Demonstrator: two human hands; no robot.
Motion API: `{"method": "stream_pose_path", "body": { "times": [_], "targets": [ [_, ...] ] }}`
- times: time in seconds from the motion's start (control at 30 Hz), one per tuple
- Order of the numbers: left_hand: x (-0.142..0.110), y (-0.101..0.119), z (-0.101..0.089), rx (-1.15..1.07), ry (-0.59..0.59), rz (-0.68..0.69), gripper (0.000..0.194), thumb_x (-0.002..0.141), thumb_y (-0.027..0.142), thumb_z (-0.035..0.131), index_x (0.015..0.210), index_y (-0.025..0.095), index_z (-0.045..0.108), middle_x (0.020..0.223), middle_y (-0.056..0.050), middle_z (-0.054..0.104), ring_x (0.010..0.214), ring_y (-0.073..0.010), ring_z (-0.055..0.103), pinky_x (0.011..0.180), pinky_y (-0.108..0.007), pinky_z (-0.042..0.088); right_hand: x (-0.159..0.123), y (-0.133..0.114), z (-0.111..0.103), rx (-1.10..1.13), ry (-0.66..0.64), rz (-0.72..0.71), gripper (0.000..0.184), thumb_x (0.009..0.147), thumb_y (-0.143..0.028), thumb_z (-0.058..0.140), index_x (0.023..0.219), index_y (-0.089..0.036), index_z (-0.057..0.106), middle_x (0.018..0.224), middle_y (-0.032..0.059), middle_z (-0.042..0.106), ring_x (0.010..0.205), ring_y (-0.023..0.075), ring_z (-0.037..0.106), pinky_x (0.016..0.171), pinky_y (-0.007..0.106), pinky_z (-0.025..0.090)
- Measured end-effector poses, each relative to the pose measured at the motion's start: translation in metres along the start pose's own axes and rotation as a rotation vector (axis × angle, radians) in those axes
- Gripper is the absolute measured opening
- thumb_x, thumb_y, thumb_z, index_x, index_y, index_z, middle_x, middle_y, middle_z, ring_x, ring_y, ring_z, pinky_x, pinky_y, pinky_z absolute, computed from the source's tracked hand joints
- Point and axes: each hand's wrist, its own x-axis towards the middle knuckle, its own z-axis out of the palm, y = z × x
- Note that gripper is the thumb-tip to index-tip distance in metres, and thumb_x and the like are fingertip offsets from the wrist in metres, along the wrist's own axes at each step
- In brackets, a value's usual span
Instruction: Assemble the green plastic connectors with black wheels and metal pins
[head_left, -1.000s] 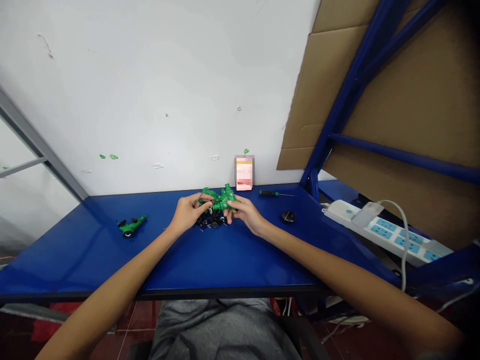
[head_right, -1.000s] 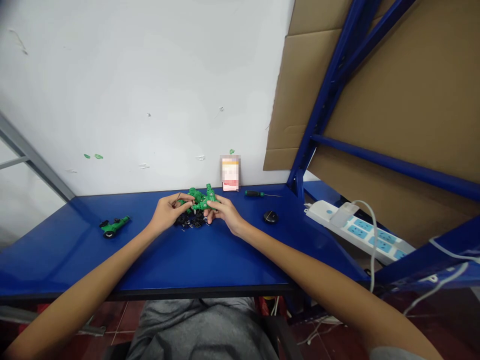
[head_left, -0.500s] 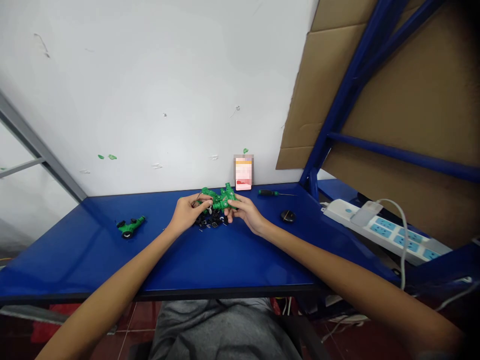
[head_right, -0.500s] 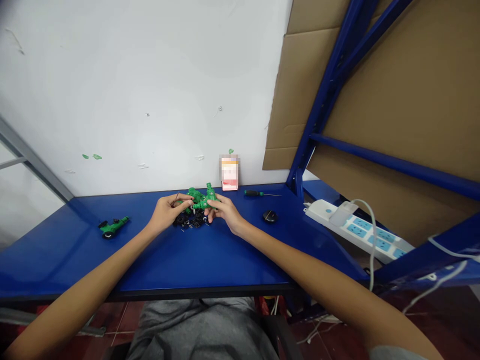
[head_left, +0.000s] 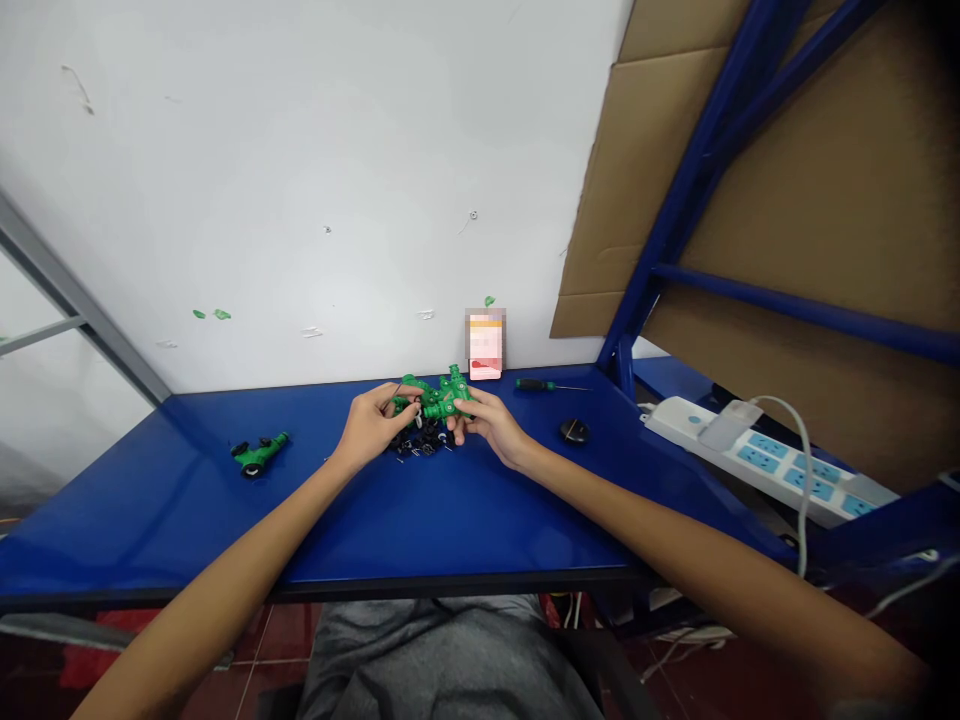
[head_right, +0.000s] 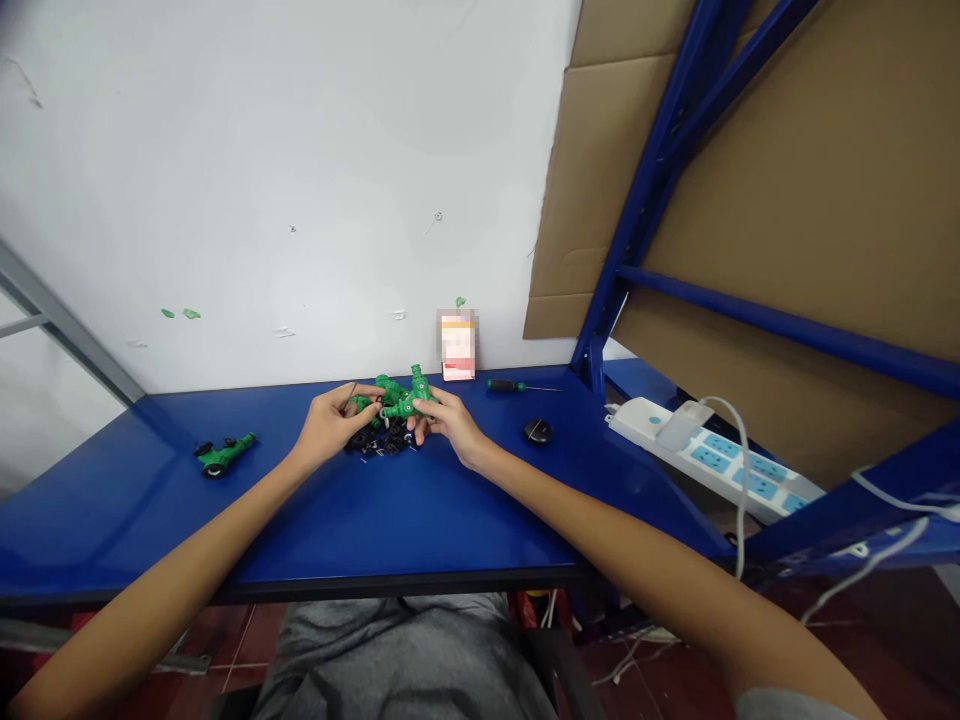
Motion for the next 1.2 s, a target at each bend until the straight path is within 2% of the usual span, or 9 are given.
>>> {"method": "stream_pose_path", "body": {
  "times": [0.33, 0.57, 0.87, 1.0, 1.2],
  "targets": [
    [-0.0001, 0.0069, -0.0015, 0.121, -0.023, 0.124, 0.029, 0.099, 0.034, 0.063, 0.114, 0.022, 0.085, 0.066, 0.002, 0.047, 0.058, -0.0123, 0.039, 0.061, -0.026, 0.033, 0.0004, -0.0021, 0.0013, 0.002, 0.012, 0.002, 0.032, 0.085, -0.046, 0.078, 0.093, -0.018, 0.066, 0.075, 0.0032, 0.074, 0.054, 0.0156, 0.065, 0.06, 0.031, 0.052],
    [0.0005, 0.0037, 0.0009, 0.043, -0.024, 0.051, 0.034, 0.101, 0.042, 0.063, 0.11, 0.018, 0.085, 0.072, 0.0, 0.057, 0.057, -0.0109, 0.037, 0.055, -0.025, 0.028, 0.0003, -0.0022, 0.0008, 0.0, 0.01, 0.005, 0.033, 0.084, -0.047, 0.078, 0.093, -0.018, 0.066, 0.074, 0.0026, 0.073, 0.054, 0.0152, 0.064, 0.061, 0.031, 0.052],
    [0.0007, -0.0005, 0.0004, 0.015, -0.041, -0.007, 0.032, 0.096, 0.038, 0.066, 0.114, 0.019, 0.084, 0.067, 0.001, 0.055, 0.055, -0.01, 0.031, 0.053, -0.024, 0.025, 0.0002, -0.0019, 0.0004, -0.01, 0.008, 0.003, 0.033, 0.085, -0.048, 0.078, 0.095, -0.018, 0.066, 0.074, 0.0022, 0.073, 0.054, 0.0152, 0.064, 0.061, 0.032, 0.052],
    [0.0007, 0.0015, 0.0005, -0.042, -0.044, -0.043, 0.035, 0.094, 0.039, 0.069, 0.121, 0.018, 0.078, 0.088, -0.003, 0.071, 0.054, -0.0078, 0.032, 0.052, -0.023, 0.028, 0.0007, 0.0001, -0.001, -0.015, -0.002, 0.002, 0.032, 0.087, -0.047, 0.077, 0.096, -0.018, 0.066, 0.075, 0.0024, 0.073, 0.055, 0.0155, 0.064, 0.061, 0.032, 0.052],
    [0.0007, 0.0035, -0.0002, -0.082, -0.035, -0.043, 0.034, 0.094, 0.042, 0.071, 0.117, 0.016, 0.074, 0.095, -0.005, 0.073, 0.053, -0.0066, 0.034, 0.052, -0.022, 0.031, 0.0001, -0.0009, -0.0009, -0.034, -0.012, -0.007, 0.029, 0.087, -0.045, 0.075, 0.095, -0.018, 0.066, 0.074, 0.0025, 0.074, 0.054, 0.0158, 0.065, 0.061, 0.032, 0.051]
  ]
}}
